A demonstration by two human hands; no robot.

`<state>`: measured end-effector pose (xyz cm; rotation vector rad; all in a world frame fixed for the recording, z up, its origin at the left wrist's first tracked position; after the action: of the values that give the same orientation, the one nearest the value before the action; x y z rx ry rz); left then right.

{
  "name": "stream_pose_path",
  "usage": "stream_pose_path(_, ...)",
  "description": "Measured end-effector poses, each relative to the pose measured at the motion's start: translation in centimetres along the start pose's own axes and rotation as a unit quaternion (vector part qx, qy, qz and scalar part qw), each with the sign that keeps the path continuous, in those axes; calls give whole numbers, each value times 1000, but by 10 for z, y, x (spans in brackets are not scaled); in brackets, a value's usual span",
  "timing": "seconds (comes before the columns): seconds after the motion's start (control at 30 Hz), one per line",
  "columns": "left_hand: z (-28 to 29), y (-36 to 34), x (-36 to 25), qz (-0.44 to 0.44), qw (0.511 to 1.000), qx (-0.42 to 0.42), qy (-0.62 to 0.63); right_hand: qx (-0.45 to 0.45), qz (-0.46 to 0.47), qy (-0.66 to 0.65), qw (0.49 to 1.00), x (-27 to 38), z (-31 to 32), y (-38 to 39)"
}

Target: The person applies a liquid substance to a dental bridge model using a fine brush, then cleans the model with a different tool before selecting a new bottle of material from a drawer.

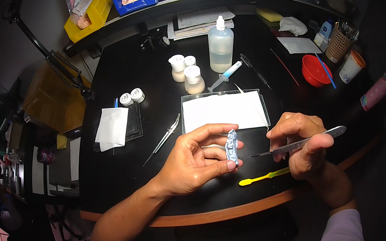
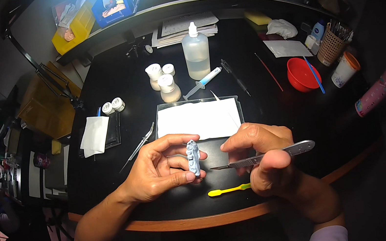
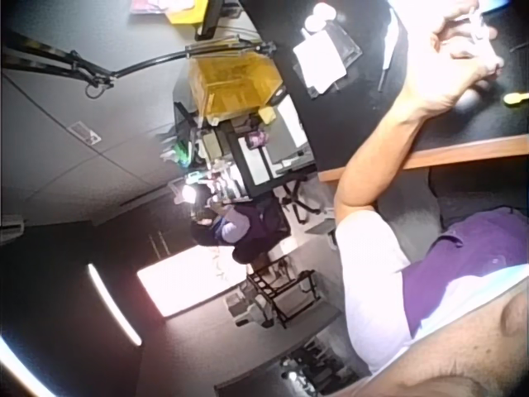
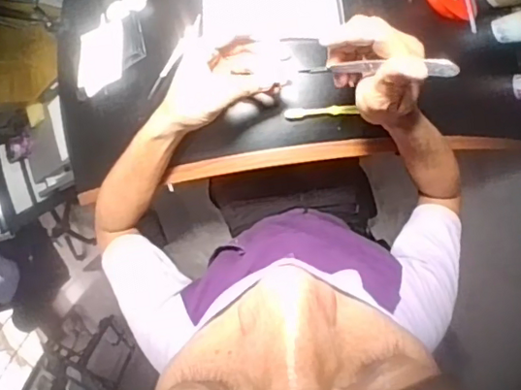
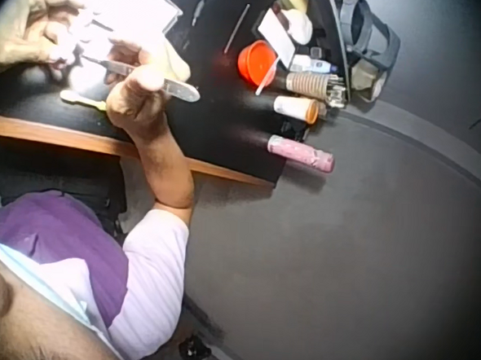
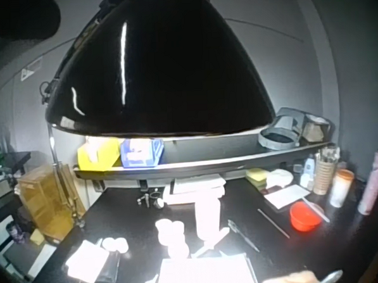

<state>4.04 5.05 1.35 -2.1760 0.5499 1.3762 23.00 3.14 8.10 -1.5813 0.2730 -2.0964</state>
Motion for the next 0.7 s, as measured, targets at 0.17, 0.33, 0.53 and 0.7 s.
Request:
stream_pose_path(0.17, 0, -2, 3, 1, 1000, 9, -19, -12, 34, 20, 999, 2, -12, 0)
stream_pose_path(0.33, 0, -1, 1, 0, 1000, 4, -29, 24, 20, -19, 999, -3, -15, 0)
stream_pose_path(0.53, 2, -1, 3, -11, 1000, -3, -29, 48, 11, -10, 999, -3, -16, -4)
stream_pose_path(0.7, 4, -3, -1, -32, 999, -19, -40, 86, -51, 19, 995, -8, -22, -8)
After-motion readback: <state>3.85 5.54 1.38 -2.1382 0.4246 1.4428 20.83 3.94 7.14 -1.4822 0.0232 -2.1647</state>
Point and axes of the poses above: each hand's wrist, its own y-axis away from the middle knuckle, its own z-axis out of the back of the hand, x = y × z, the point moved 7 cm from there along -y, towards the middle knuckle, and after that the axes turned 13 degrees about -z, right-handed, at the moved point
